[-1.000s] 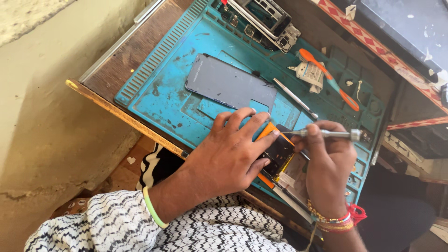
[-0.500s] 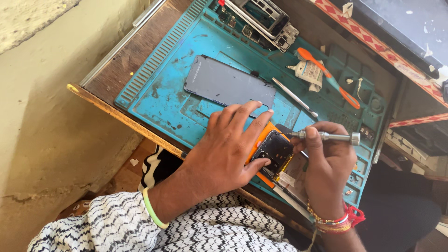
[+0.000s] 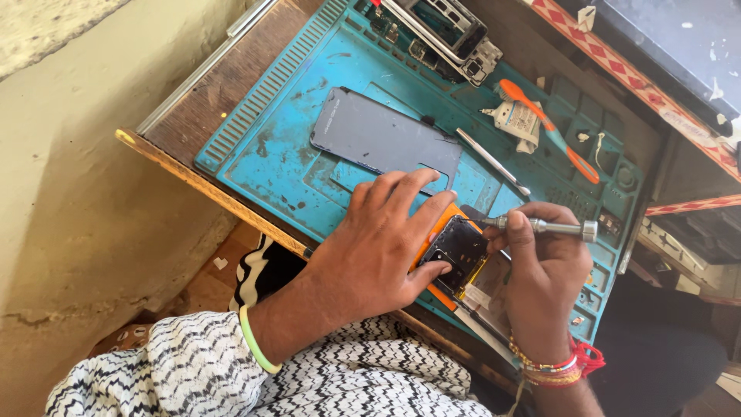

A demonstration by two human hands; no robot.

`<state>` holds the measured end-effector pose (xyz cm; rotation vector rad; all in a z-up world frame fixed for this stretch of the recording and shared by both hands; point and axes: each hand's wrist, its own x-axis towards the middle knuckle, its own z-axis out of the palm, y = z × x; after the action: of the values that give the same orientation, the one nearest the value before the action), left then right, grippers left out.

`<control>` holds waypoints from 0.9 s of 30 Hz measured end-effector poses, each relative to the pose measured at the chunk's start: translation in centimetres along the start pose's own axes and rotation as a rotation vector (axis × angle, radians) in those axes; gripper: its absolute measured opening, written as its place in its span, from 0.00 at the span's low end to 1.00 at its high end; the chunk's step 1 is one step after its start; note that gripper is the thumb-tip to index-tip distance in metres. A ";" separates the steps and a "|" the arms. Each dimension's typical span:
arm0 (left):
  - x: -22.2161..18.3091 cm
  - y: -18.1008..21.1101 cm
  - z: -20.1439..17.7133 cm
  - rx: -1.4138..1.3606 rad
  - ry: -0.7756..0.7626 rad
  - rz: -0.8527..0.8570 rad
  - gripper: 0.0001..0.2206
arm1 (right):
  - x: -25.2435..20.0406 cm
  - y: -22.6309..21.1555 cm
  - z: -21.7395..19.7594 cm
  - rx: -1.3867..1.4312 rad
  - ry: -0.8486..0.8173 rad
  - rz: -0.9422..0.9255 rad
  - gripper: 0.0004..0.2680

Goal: The person uses a screwdriver to remove screws from the internal metal bracket of a disassembled smartphone. They carefully unscrew multiple fasteners from the camera module area and place them on the workbench mat. The task involves precise manipulation of small components within the phone's chassis.

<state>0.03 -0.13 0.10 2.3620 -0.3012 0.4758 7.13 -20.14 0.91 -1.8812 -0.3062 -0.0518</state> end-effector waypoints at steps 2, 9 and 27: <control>0.0 0.0 0.0 -0.006 -0.004 0.004 0.35 | -0.1 -0.1 0.0 -0.005 -0.008 -0.004 0.04; -0.3 0.1 0.4 0.127 0.006 0.133 0.21 | -0.1 -0.1 0.1 -0.001 -0.011 -0.005 0.04; 0.1 0.0 0.2 0.086 -0.041 0.021 0.26 | -0.5 0.3 0.0 0.048 0.010 0.003 0.04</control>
<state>0.14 -0.28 -0.05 2.4570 -0.3300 0.4594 6.75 -20.32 0.58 -1.8335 -0.2952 -0.0520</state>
